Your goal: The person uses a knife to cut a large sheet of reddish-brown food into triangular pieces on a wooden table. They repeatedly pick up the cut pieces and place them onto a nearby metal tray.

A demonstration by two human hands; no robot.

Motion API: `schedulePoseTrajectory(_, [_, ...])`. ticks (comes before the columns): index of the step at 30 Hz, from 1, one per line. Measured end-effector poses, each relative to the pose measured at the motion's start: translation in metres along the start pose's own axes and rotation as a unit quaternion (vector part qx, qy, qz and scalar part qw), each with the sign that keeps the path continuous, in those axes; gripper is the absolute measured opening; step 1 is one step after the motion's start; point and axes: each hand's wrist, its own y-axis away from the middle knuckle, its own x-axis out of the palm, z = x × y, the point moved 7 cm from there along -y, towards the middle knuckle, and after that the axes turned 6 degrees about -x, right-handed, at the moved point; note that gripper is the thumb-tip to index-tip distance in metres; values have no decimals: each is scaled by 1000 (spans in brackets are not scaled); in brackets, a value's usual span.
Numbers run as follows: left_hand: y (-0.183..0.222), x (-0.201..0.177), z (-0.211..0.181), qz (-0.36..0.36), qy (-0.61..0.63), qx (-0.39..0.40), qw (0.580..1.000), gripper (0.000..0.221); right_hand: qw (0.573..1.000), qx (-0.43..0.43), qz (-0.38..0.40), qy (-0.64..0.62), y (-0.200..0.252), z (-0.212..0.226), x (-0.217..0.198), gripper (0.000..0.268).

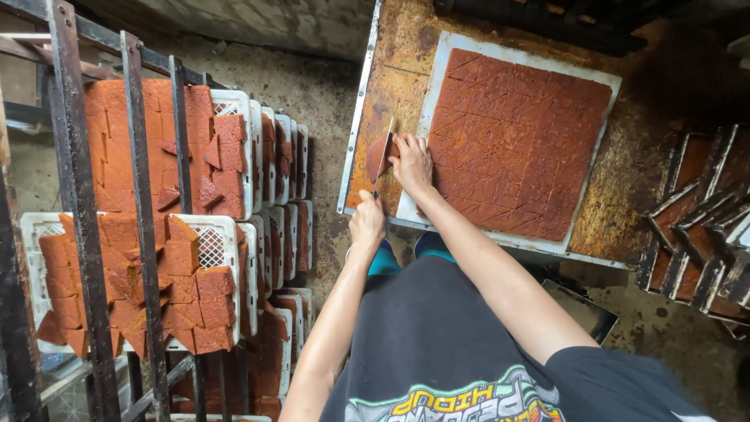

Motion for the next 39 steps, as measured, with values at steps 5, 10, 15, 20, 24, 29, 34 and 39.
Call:
schedulePoseTrajectory(5, [-4,10,-6,-26,-6,30,999,48,1000,-9,22,5,-4,6,-8,57])
schedulePoseTrajectory(10, [-1,1,-5,-16,7,24,1000,51,999,4,37,-30,-5,16,-17,63])
schedulePoseTrajectory(15, [10,-18,6,-37,96,29,994,50,998,-24,64,15,-3,27,-34,61])
schedulePoseTrajectory(20, [18,-28,18,-63,141,8,988,48,994,14,92,49,-6,24,-34,64])
schedulePoseTrajectory(24, [12,-12,25,-70,109,16,991,45,978,115,162,55,-5,7,-15,79])
schedulePoseTrajectory(29, [11,-11,6,-31,83,2,996,48,979,136,149,18,-4,-13,-11,44])
schedulePoseTrajectory(34, [0,0,4,-13,71,-11,997,47,988,53,142,-8,7,16,-51,40])
schedulePoseTrajectory(39, [13,-11,-5,-26,88,7,996,42,987,-2,158,13,19,30,-54,53])
